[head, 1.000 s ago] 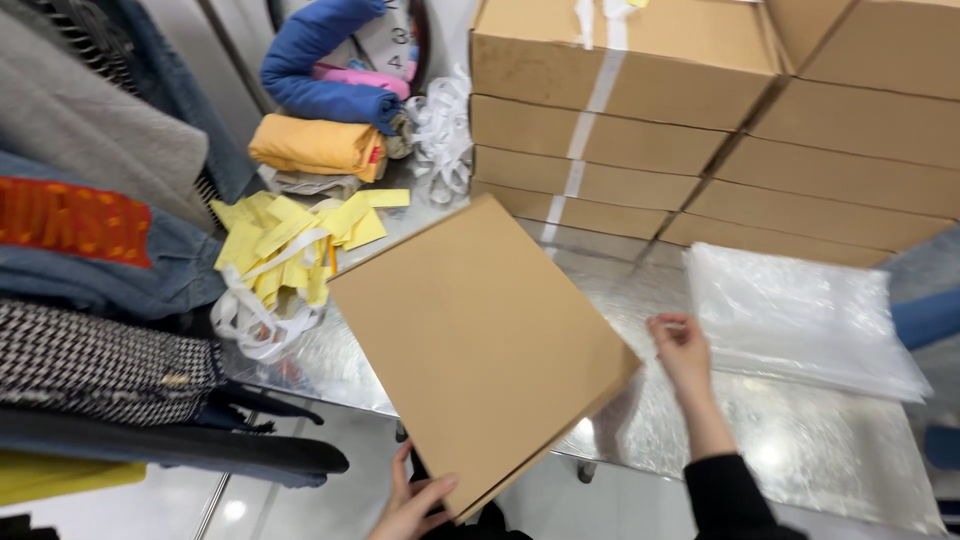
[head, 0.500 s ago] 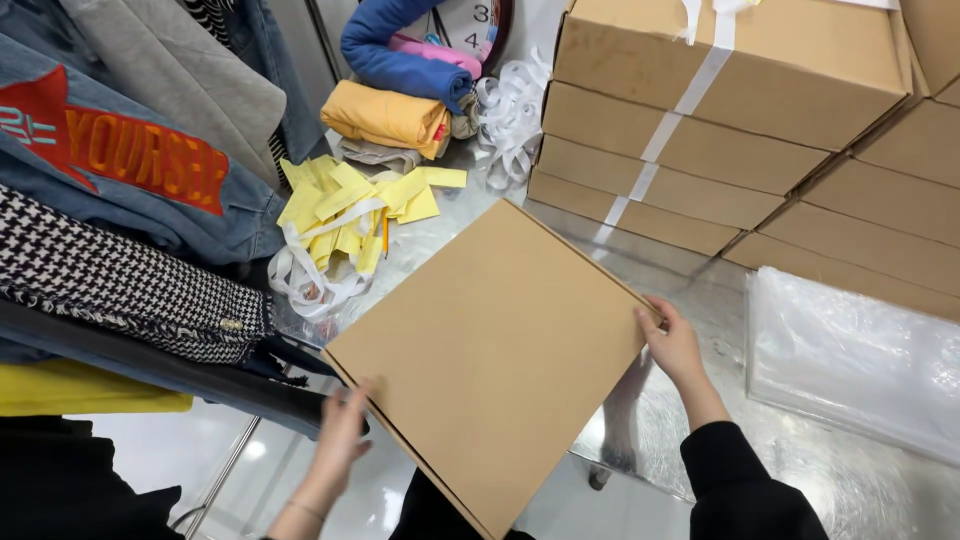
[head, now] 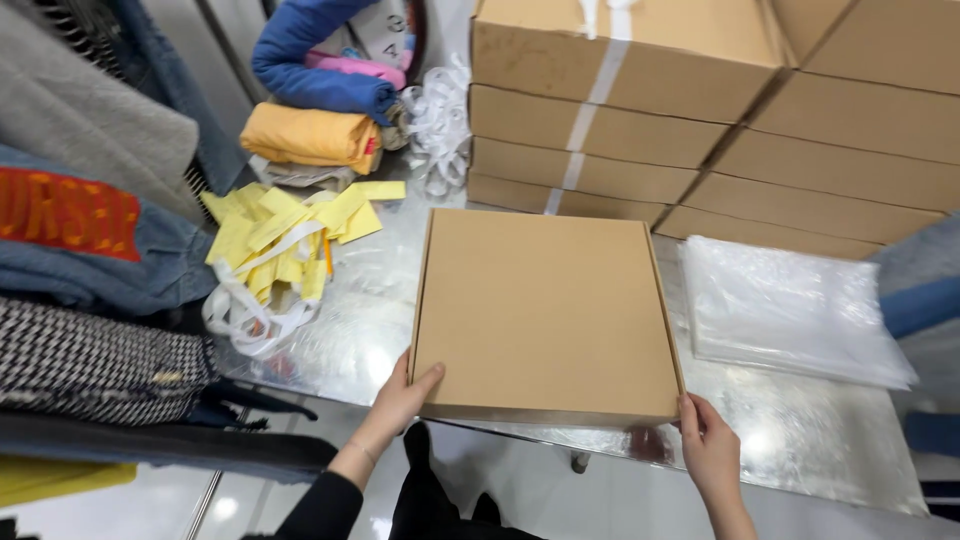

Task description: The person unties a white ribbon from a cardboard box and removes it. They then open the box, take out a white garment wrapped in bubble wrap, and place it on the table. The person proceeds to unwrap the garment from the bubble wrap and folds the bubble wrap sheet.

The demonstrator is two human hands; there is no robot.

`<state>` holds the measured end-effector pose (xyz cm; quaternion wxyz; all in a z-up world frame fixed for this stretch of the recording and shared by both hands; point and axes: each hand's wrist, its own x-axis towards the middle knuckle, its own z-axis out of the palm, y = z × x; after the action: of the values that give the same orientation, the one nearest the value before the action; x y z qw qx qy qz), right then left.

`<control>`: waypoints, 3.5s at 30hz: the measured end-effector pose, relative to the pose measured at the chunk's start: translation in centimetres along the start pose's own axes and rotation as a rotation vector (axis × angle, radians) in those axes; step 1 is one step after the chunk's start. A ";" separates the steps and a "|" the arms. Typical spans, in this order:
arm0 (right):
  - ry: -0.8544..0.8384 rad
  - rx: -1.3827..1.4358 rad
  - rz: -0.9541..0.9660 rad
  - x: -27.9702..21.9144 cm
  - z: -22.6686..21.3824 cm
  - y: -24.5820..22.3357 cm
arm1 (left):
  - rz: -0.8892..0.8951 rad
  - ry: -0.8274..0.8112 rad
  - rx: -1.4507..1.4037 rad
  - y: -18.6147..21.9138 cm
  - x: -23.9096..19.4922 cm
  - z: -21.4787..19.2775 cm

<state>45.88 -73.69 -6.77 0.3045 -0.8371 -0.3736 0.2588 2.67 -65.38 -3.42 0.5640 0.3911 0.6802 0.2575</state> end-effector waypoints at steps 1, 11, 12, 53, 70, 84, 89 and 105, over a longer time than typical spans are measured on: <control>0.030 0.010 0.007 0.0 -0.1 1.2 | -0.042 0.004 -0.024 0.4 -0.9 0.5; 0.068 0.038 0.112 -1.4 -3.2 -3.2 | -0.203 -0.053 -0.398 4.9 -6.8 1.0; 0.064 0.038 0.116 -1.8 -3.5 -3.9 | -0.207 -0.051 -0.396 4.4 -6.6 1.1; 0.083 0.468 0.166 -2.4 -1.4 5.7 | 0.102 -0.082 0.924 3.3 15.9 12.2; -0.027 0.355 0.171 -2.5 -2.9 3.3 | -0.107 -0.692 -0.459 14.7 10.0 12.5; 0.013 1.114 0.569 -2.0 -11.7 -3.6 | 0.076 -1.134 -0.423 33.8 -17.1 24.4; 0.224 1.588 0.541 -3.6 -14.7 17.7 | 0.012 -1.024 -0.420 32.4 -15.3 31.5; 0.065 0.099 0.477 13.6 -25.2 25.1 | 0.430 -0.522 0.749 16.2 1.3 37.8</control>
<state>82.23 -84.44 -10.09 0.2874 -0.8935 -0.1423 0.3142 43.15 -58.69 -0.10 0.4704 0.7493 0.4662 -0.0003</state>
